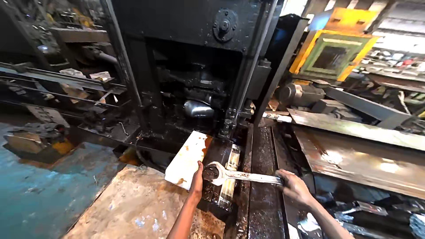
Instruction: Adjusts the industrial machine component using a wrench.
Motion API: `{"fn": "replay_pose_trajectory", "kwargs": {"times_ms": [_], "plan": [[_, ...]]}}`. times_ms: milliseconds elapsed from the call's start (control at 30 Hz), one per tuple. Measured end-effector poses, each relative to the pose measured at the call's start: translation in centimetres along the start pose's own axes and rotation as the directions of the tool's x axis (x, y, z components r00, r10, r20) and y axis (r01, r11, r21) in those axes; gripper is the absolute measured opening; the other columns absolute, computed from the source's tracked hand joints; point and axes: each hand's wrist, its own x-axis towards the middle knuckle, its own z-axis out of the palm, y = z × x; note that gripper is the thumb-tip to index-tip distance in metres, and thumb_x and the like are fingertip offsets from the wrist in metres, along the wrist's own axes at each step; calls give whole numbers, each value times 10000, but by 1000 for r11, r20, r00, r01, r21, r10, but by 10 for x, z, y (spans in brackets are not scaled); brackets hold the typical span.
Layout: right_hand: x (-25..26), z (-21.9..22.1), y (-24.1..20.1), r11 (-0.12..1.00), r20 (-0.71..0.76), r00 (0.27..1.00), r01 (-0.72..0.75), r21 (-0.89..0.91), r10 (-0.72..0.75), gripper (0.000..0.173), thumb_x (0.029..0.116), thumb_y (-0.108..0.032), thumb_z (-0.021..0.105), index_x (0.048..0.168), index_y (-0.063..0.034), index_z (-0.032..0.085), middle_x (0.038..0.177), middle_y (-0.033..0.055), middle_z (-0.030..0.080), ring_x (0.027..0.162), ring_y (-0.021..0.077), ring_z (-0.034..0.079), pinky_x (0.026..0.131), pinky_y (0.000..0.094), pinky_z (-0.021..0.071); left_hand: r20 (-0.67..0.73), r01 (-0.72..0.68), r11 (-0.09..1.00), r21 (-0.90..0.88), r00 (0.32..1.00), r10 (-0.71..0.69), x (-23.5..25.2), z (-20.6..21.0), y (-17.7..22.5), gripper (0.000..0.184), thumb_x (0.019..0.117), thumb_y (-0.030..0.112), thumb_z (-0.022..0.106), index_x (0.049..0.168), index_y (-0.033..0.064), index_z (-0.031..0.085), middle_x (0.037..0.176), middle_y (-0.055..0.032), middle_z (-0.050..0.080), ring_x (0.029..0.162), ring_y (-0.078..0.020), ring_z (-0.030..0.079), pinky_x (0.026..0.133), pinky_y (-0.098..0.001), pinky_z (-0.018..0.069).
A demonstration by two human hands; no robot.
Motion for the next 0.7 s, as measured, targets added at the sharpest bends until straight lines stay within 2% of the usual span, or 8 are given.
{"fn": "replay_pose_trajectory", "kwargs": {"times_ms": [167,267,367,433,500,533,600,700], "plan": [[80,-7,17,980,94,976,197,-2,-196,207,740,-114,794,930,-94,711,959,100,691,906,315,681,740,584,533,-27,-32,997,-63,999,30,-5,2,-3,646,1126,462,238,1357,-25,594,1331,-186,651,1241,-225,624,1072,-416,501],[138,-8,20,946,169,932,324,16,-322,232,735,-98,794,955,-95,720,985,105,702,922,323,686,756,595,538,-82,-76,997,-32,994,73,-7,7,-7,581,1127,401,296,1398,-38,564,1402,-194,606,1305,-213,581,1120,-400,461],[178,-1,15,916,277,876,397,50,-395,251,769,-82,777,1016,-88,729,1067,130,710,994,357,683,813,624,527,-210,-85,996,-34,975,76,-10,15,-15,464,1106,324,439,1327,-51,600,1297,-188,659,1209,-205,632,1066,-393,500],[192,9,17,904,287,859,422,67,-423,244,757,-83,771,996,-107,728,1053,112,712,986,342,685,811,621,533,-264,-81,995,-57,962,63,-10,18,-15,409,1085,291,502,1294,-37,627,1244,-165,690,1164,-196,658,1041,-392,525],[183,15,18,910,251,877,411,49,-410,239,732,-95,791,962,-111,726,1019,103,716,959,339,691,784,617,540,-325,-92,992,-86,944,59,-9,25,-14,348,1056,250,555,1239,-25,662,1168,-153,715,1100,-199,680,997,-398,546],[171,16,18,922,232,894,387,25,-382,252,746,-154,817,977,-107,728,1026,110,719,956,347,695,782,621,546,-354,-100,991,-94,933,61,-8,28,-12,321,1049,232,567,1205,-27,676,1129,-153,722,1064,-202,688,973,-401,554],[141,18,11,946,251,926,312,-84,-283,467,838,-433,821,1156,-113,703,1153,138,714,989,383,706,788,639,545,-396,-96,991,-89,917,53,-9,32,-11,291,1038,215,585,1163,-24,695,1089,-157,727,1027,-211,695,948,-413,561],[134,21,10,953,200,951,267,-140,-237,595,826,-600,780,1189,-134,709,1172,139,722,976,391,714,778,647,545,-403,-69,996,-64,914,37,-9,38,-9,284,1041,211,599,1170,-23,694,1111,-165,717,1044,-217,680,959,-413,542]]}}
